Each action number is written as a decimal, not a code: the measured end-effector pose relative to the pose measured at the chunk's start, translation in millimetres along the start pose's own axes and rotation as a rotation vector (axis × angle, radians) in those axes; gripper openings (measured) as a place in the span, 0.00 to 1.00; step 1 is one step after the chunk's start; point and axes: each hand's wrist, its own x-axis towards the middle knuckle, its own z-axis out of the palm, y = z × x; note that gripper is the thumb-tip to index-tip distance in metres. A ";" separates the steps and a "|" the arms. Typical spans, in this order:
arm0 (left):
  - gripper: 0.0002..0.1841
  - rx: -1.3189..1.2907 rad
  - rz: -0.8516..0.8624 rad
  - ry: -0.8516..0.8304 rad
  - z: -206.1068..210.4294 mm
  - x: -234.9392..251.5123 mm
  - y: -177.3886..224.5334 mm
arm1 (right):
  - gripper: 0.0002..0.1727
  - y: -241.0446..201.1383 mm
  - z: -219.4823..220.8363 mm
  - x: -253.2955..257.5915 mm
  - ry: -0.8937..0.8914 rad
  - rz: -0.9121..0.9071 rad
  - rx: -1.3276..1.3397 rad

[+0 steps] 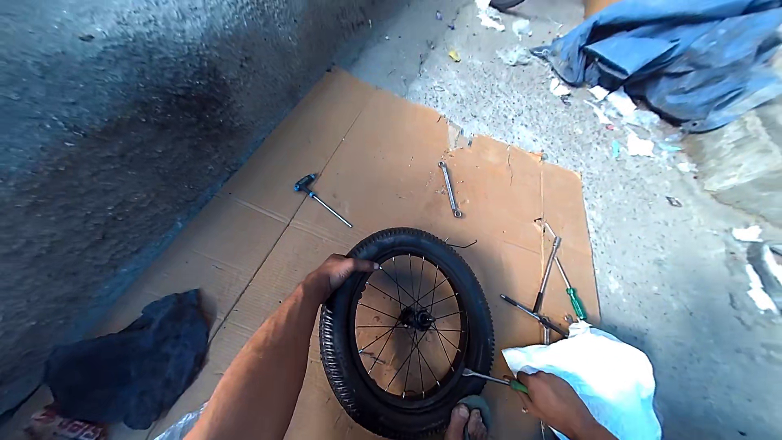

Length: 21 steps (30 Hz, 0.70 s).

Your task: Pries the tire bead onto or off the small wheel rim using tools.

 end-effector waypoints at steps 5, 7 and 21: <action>0.27 0.046 0.002 0.003 0.9 1.1 3.3 | 0.19 23.3 -28.5 40.6 0.085 -0.226 -0.180; 0.27 0.038 0.008 -0.013 -0.3 -0.1 -2.2 | 0.21 29.9 -56.5 53.9 0.127 -0.189 -0.192; 0.26 -0.030 0.009 -0.027 -0.7 1.6 -6.4 | 0.53 -151.0 -279.8 115.9 0.590 -0.346 0.236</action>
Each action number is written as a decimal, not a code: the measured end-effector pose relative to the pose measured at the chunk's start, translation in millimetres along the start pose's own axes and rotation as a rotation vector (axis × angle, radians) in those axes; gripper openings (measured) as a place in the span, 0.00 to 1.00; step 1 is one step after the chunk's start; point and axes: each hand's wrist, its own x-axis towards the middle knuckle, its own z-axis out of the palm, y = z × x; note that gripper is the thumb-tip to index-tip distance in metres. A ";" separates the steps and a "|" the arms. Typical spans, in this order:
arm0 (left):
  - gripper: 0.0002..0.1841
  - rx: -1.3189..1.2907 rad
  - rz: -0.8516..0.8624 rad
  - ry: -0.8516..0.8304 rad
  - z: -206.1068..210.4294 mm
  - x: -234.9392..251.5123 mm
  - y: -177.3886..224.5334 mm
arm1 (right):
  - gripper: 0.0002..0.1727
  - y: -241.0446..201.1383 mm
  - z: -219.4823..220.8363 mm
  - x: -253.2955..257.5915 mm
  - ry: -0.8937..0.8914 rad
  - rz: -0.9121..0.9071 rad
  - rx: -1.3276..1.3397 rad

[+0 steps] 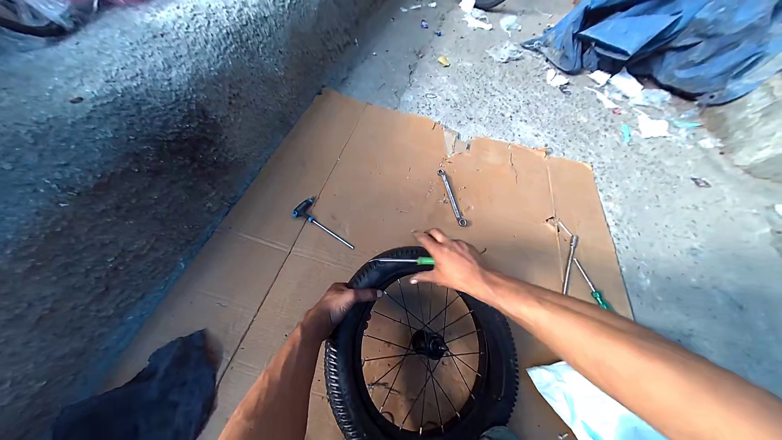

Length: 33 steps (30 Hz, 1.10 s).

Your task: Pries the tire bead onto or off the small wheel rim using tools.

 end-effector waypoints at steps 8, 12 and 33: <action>0.46 0.580 0.132 0.609 22.6 -31.7 -19.2 | 0.40 -15.2 19.0 32.4 -0.078 0.001 -0.162; 0.54 0.316 0.232 0.975 98.1 -101.6 -131.2 | 0.41 -10.2 19.7 31.6 -0.094 -0.002 -0.137; 0.53 0.576 0.071 0.684 34.8 -67.3 -67.0 | 0.46 104.1 94.3 -153.5 -0.204 0.892 0.450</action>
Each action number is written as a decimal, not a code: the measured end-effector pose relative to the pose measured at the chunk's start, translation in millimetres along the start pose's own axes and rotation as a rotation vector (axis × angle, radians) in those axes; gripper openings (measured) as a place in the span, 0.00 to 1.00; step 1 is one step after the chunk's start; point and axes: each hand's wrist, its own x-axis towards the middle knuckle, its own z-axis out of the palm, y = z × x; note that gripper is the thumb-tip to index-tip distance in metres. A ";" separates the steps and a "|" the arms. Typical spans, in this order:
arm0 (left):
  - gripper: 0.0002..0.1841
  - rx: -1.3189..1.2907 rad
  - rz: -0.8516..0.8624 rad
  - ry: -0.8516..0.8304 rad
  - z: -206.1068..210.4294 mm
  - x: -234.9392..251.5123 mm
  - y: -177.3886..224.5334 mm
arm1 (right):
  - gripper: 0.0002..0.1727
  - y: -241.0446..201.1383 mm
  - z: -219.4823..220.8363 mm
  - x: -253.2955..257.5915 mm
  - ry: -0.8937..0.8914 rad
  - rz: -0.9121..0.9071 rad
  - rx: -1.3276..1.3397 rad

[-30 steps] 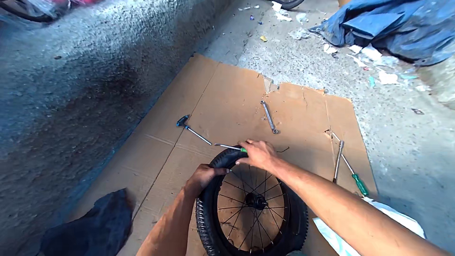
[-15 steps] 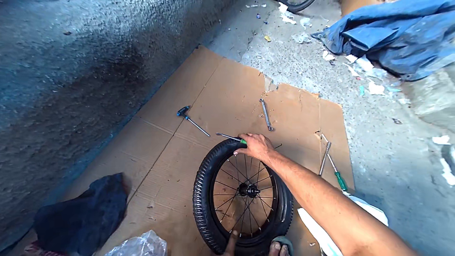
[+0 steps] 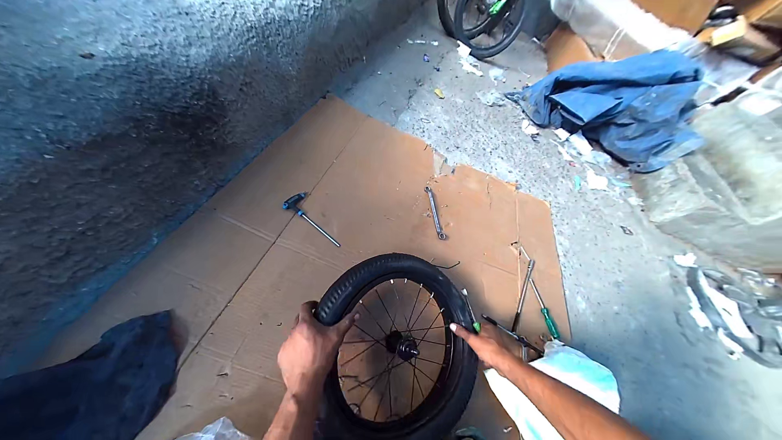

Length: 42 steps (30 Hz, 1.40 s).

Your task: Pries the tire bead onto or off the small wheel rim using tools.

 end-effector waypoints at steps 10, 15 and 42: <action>0.34 -0.696 -0.101 -0.159 20.6 -15.3 -59.3 | 0.45 31.7 21.4 -55.2 -0.287 0.347 0.274; 0.31 -0.561 0.004 -0.259 1.1 14.2 -38.7 | 0.42 40.2 34.9 -64.8 -0.404 0.374 0.220; 0.30 -0.362 0.200 -0.434 -10.6 65.7 -23.6 | 0.48 15.1 -14.6 -35.0 -0.404 0.209 -0.332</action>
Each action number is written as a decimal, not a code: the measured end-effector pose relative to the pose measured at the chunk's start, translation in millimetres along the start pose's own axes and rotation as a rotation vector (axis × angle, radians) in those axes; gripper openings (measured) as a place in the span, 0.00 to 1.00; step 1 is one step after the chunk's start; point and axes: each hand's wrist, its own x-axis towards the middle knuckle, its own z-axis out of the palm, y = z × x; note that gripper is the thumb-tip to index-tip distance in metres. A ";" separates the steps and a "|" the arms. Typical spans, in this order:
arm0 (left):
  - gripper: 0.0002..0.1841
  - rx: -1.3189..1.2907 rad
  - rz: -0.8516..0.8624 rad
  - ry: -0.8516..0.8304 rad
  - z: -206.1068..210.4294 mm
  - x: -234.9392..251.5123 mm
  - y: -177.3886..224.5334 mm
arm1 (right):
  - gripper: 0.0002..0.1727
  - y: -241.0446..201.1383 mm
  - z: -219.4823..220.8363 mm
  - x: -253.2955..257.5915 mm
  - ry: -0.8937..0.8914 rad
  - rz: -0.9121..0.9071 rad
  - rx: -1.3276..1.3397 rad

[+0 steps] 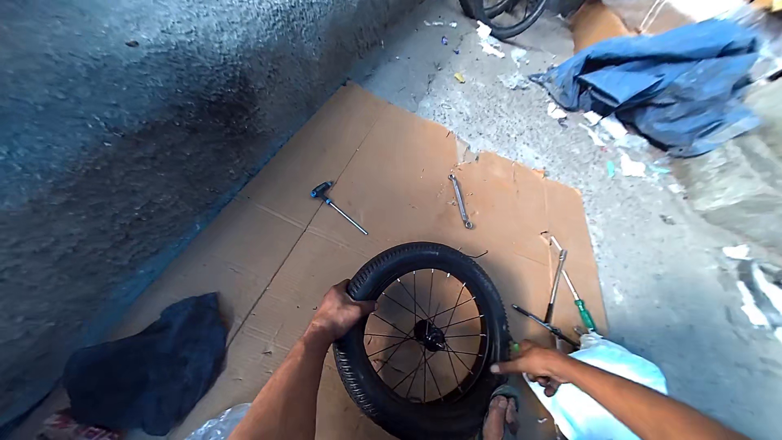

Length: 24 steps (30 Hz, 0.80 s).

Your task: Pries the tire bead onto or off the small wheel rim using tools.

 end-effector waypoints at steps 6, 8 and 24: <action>0.26 -0.111 -0.034 -0.019 1.0 -25.6 15.5 | 0.38 36.4 -34.8 -21.3 0.383 -0.179 0.326; 0.25 -0.138 -0.032 -0.024 0.9 -25.9 18.3 | 0.30 22.2 -28.2 -42.5 0.612 -0.413 0.080; 0.25 -0.191 -0.025 0.015 4.8 -15.9 10.6 | 0.24 -113.0 101.8 -60.9 -0.102 -0.964 -0.033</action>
